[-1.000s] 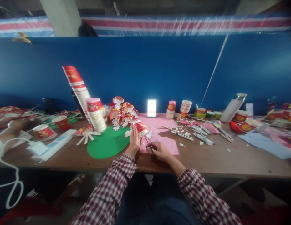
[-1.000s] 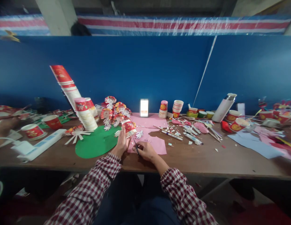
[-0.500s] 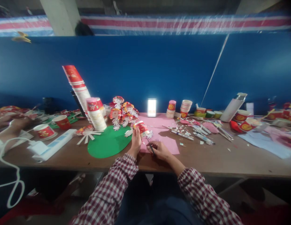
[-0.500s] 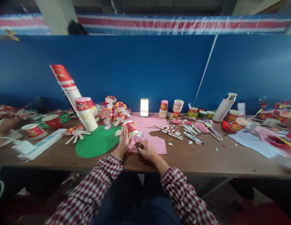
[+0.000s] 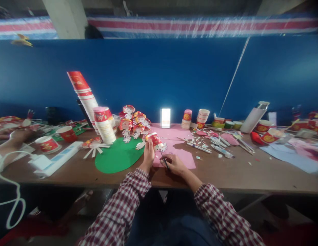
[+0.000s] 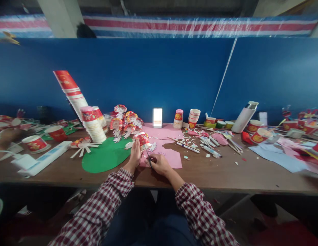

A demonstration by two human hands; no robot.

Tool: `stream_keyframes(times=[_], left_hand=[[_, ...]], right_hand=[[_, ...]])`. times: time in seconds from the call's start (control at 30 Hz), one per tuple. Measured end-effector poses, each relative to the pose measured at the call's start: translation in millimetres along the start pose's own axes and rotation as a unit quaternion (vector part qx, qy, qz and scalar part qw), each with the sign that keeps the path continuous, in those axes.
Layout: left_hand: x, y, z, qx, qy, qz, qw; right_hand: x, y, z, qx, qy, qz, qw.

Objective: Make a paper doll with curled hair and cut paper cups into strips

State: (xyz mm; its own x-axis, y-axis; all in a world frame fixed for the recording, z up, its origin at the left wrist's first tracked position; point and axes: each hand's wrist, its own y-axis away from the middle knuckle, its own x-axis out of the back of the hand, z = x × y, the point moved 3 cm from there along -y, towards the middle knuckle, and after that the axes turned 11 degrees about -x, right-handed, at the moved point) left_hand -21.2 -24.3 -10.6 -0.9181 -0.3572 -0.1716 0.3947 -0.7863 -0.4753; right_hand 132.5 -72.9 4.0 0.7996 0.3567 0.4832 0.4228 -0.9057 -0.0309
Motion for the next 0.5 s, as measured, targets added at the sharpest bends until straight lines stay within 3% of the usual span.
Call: stream_keyframes(times=[0.5], left_hand=[[-0.5, 0.8, 5.0, -0.017, -0.036, -0.014, 0.999]], right_hand=[[0.1, -0.8, 0.1, 0.005, 0.01, 0.007, 1.0]])
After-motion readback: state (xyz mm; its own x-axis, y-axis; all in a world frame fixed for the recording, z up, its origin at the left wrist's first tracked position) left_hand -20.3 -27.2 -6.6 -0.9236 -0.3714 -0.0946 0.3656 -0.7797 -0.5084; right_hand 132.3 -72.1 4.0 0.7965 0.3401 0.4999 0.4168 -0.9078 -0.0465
